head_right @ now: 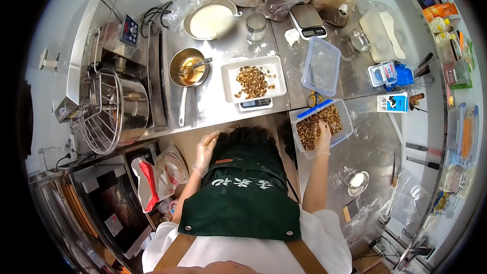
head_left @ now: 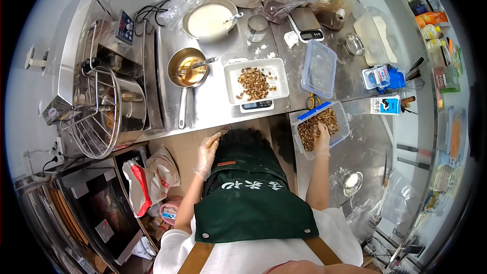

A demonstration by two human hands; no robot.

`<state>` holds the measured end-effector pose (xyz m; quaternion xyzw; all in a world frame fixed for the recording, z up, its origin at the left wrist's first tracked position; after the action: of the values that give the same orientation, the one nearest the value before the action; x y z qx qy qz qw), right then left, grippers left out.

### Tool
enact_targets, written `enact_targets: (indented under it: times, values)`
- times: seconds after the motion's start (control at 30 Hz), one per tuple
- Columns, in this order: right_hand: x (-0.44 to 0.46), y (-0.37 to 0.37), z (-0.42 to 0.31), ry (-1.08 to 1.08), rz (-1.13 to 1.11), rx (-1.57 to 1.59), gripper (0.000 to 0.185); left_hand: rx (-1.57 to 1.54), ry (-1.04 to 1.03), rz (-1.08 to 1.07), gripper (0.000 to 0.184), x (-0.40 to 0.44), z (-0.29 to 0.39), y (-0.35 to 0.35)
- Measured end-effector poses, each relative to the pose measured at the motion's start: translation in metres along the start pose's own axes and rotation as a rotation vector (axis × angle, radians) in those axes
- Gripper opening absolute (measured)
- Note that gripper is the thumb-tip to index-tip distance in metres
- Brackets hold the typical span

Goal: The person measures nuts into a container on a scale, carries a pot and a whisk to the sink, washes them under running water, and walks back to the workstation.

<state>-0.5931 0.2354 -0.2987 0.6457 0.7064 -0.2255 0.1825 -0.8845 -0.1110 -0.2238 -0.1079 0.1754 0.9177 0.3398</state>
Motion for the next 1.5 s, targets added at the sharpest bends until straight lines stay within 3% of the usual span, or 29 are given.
enact_targets:
  times: [0.1,0.23,0.3,0.4,0.6,0.77,0.83,0.87,0.9,1.0,1.13,1.17,1.23,1.3,1.4,1.5]
  values:
    - [0.0,0.01,-0.001,-0.162,-0.042,0.321,0.018,-0.034,0.031,-0.027,0.027,-0.003,0.007,-0.002]
    - [0.007,0.018,0.001,-0.261,-0.064,0.434,0.022,-0.064,0.016,-0.053,0.026,-0.002,0.011,-0.005]
    - [0.006,0.019,-0.006,-0.188,-0.05,0.388,0.021,-0.085,0.019,-0.058,0.025,0.0,0.002,-0.004]
    - [-0.017,-0.021,-0.046,-0.137,-0.103,0.308,0.02,-0.051,0.006,-0.034,0.026,0.0,-0.01,-0.001]
    - [-0.031,-0.172,-0.089,0.009,-0.488,0.002,0.025,0.004,-0.027,-0.014,0.027,0.001,-0.009,0.001]
    - [-0.051,-0.265,-0.083,0.379,-0.56,-0.813,0.031,-0.033,-0.014,0.032,0.027,-0.005,0.002,0.009]
    - [-0.055,-0.276,-0.072,0.618,-0.591,-0.863,0.034,-0.034,-0.03,0.06,0.026,-0.008,-0.002,0.013]
    - [-0.055,-0.277,-0.073,0.864,-0.528,-1.034,0.036,-0.035,-0.037,0.073,0.026,-0.01,-0.005,0.014]
    - [-0.055,-0.281,-0.074,0.889,-0.518,-1.114,0.036,-0.036,-0.032,0.081,0.026,-0.011,-0.009,0.015]
    - [-0.049,-0.282,-0.072,0.831,-0.353,-1.168,0.026,-0.039,-0.023,0.105,0.026,-0.014,-0.017,0.018]
    - [-0.024,-0.263,-0.071,0.096,-0.456,-0.223,0.022,-0.026,-0.04,0.116,0.025,-0.014,-0.02,0.019]
    - [0.002,-0.249,-0.062,-0.038,-0.558,-0.003,0.021,-0.021,-0.047,0.115,0.026,-0.013,-0.019,0.02]
    - [0.003,-0.242,-0.066,-0.218,-0.541,0.299,0.02,-0.01,-0.031,0.116,0.026,-0.012,-0.015,0.019]
    - [-0.003,-0.233,-0.069,-0.299,-0.313,0.453,0.018,-0.006,-0.021,0.107,0.026,-0.01,-0.012,0.018]
    - [0.004,-0.22,-0.062,-0.34,-0.489,0.527,0.018,-0.008,-0.02,0.079,0.026,-0.007,-0.009,0.015]
    - [0.003,-0.215,-0.06,-0.266,-0.468,0.536,0.023,0.004,-0.031,0.058,0.026,-0.005,-0.008,0.013]
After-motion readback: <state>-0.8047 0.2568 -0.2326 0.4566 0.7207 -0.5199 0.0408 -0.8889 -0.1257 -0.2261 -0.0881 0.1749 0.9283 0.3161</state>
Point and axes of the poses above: each hand's wrist, its own x-axis towards the middle knuckle, its own y-axis out of the back of the hand, z = x × y, the point moved 2 cm from there along x, towards the middle knuckle, and after that the axes turned 1 degree about -x, right-handed, at the moved point
